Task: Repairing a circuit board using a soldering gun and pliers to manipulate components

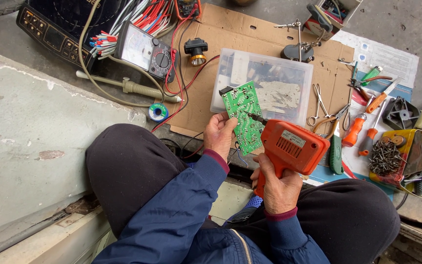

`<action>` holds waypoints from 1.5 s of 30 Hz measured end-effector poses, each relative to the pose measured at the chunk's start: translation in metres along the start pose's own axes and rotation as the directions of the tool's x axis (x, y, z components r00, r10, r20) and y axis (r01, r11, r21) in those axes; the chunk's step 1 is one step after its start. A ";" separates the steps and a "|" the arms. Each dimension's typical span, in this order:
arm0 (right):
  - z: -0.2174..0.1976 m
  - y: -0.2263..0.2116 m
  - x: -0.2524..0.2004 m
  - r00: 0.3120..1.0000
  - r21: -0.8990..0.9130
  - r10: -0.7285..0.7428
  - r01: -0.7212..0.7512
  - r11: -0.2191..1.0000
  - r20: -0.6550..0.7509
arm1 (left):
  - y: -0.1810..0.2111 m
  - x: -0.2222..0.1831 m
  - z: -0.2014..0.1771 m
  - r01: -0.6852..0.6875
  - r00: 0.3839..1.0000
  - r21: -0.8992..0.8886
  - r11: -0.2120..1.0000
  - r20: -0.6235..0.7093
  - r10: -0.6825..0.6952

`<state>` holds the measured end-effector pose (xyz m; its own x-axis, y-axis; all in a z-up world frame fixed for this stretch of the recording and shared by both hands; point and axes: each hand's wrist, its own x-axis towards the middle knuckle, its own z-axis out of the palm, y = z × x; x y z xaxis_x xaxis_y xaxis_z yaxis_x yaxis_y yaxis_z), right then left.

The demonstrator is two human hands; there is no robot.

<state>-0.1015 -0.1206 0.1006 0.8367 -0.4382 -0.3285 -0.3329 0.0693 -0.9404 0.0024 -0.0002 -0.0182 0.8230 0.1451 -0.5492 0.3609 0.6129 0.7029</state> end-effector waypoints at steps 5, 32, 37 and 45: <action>-0.002 -0.002 0.000 0.999 -0.017 -0.050 0.050 0.999 0.012 | -0.002 0.002 -0.002 0.008 1.000 -0.083 0.996 0.022 -0.007; -0.003 -0.004 0.005 1.000 0.081 -0.009 0.010 0.997 -0.014 | 0.001 0.000 0.000 0.045 0.999 -0.122 0.992 0.003 -0.045; -0.004 -0.002 0.006 1.000 0.110 -0.004 0.005 0.994 -0.012 | 0.000 0.000 0.000 0.043 0.999 -0.113 0.993 -0.005 -0.044; -0.008 0.002 0.010 1.000 0.154 0.012 -0.007 0.988 -0.028 | -0.001 -0.001 0.002 0.047 0.999 -0.112 0.993 -0.003 -0.048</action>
<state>-0.0974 -0.1318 0.0960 0.8202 -0.4622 -0.3371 -0.2681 0.2099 -0.9402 0.0021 -0.0024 -0.0176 0.8033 0.1180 -0.5838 0.3481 0.7024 0.6209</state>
